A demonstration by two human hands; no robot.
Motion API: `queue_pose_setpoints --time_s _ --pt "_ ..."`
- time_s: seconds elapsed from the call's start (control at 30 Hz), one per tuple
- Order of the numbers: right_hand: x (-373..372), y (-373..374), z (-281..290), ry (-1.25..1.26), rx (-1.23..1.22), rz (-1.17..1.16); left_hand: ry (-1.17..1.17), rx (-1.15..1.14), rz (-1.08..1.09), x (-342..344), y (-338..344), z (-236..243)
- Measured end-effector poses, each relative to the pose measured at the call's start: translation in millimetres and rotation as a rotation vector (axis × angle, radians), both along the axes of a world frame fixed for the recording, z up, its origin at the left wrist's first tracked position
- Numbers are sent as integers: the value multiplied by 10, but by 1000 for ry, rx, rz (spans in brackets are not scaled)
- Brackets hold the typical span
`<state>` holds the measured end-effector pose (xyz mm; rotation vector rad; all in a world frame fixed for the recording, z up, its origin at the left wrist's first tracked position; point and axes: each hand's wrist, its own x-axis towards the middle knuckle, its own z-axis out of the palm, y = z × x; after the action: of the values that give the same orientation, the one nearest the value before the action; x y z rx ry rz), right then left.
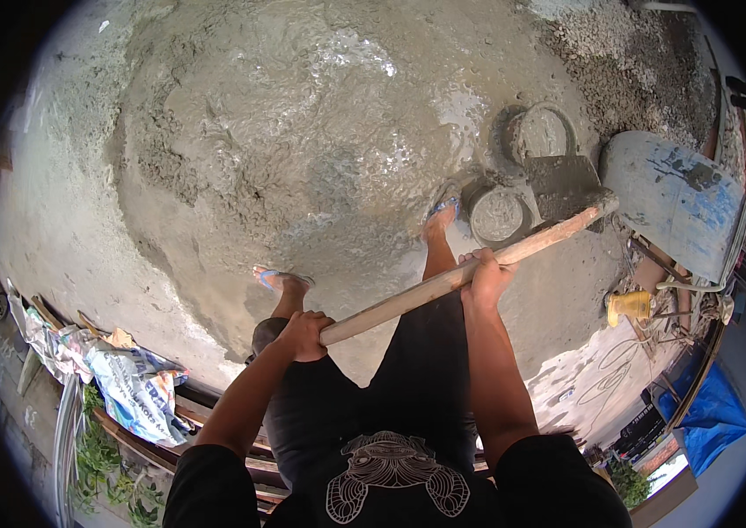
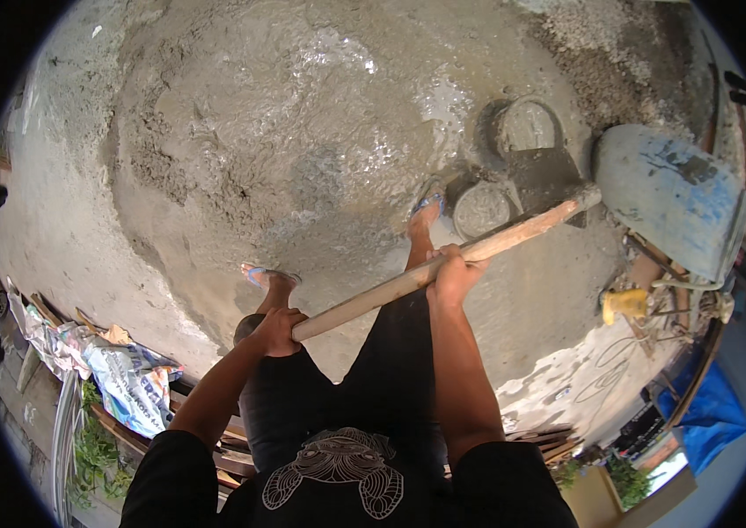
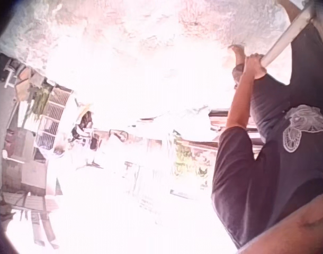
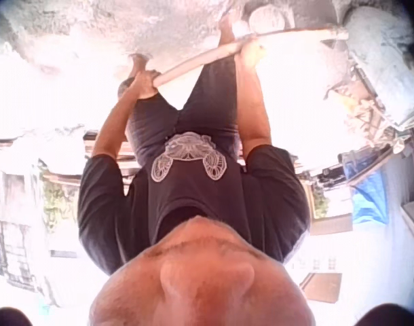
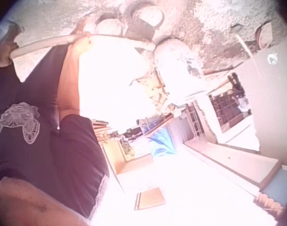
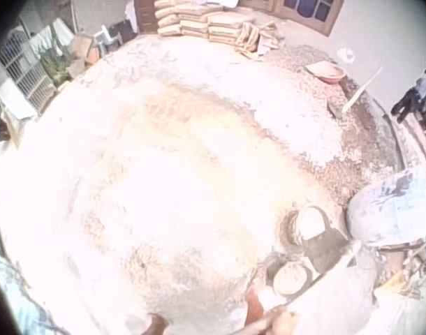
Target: The person uses a hoe to mix wet concrete on the ground, repeatedly turning and folding the material to achieve a uniform consistency. The person occasionally pauses to adjust position or retrieve a bucket, then resumes mixing.
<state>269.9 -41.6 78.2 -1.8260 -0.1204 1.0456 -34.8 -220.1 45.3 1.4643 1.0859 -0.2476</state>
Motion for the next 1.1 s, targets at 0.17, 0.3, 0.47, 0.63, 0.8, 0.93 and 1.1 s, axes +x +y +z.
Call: queue_pose_setpoints --time_s 0.17,0.3,0.47,0.63,0.8,0.93,1.1 --pt "-326 976 -283 206 62 235 -438 -373 571 -34 396 551" --pt "-959 1865 -986 188 -73 349 -753 -647 849 -114 829 293" --pt "-2424 2029 -1730 231 -199 528 -653 -578 1222 -1226 958 397" --pt "-3730 1357 -1856 418 -383 585 -359 -575 1341 -2223 919 1476" --pt "-3992 1143 -1946 640 -623 773 -538 -581 1580 -1817 1463 2042" --pt "-3421 1275 -2002 785 -581 1090 -700 -585 1412 -974 1886 2193" --pt "-2451 1191 -1364 925 -580 998 -894 -531 1131 -101 1995 2719"
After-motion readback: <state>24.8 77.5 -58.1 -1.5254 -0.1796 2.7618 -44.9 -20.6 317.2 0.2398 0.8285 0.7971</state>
